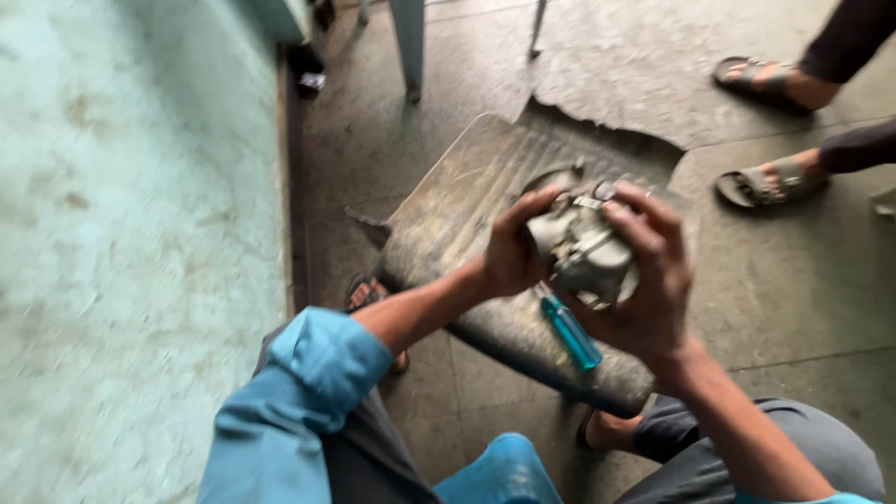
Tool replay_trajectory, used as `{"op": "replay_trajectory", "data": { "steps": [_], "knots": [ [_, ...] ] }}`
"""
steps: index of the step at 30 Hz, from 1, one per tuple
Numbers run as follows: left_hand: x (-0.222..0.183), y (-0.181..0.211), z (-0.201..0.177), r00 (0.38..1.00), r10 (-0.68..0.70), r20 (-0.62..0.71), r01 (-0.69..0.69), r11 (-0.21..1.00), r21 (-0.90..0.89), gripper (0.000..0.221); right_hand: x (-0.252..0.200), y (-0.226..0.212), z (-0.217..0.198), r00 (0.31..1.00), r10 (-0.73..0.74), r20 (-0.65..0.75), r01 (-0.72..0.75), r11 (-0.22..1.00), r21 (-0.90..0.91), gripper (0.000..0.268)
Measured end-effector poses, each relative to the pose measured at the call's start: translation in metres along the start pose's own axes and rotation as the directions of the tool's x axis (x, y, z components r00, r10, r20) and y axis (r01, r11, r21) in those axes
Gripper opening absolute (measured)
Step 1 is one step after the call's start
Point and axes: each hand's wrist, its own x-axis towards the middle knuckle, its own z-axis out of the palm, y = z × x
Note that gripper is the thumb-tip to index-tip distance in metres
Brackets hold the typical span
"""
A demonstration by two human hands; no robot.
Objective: Disassembling and inspecting a motorcycle carburetor using a screwdriver.
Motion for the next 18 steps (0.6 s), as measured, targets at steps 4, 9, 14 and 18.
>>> {"op": "replay_trajectory", "data": {
  "steps": [4,9,14,18],
  "knots": [
    [0.014,0.022,0.005,0.997,0.07,-0.034,-0.061,0.974,0.217,0.073,0.005,0.003,0.0,0.995,-0.056,-0.087,0.066,0.991,0.118,0.078],
    [-0.033,0.041,0.077,0.949,0.21,-0.233,-0.094,0.899,0.427,0.074,0.009,0.001,0.004,0.974,-0.202,-0.101,0.193,0.977,-0.095,0.068],
    [-0.091,0.0,0.067,0.887,0.275,-0.37,-0.268,0.961,0.073,0.056,0.006,-0.042,0.003,0.933,-0.35,0.079,0.358,0.925,-0.127,0.06],
    [-0.13,-0.007,0.064,0.882,0.153,-0.446,-0.282,0.929,-0.238,0.047,-0.036,-0.053,0.0,0.987,-0.03,0.159,0.012,0.993,0.118,0.063]
  ]
}}
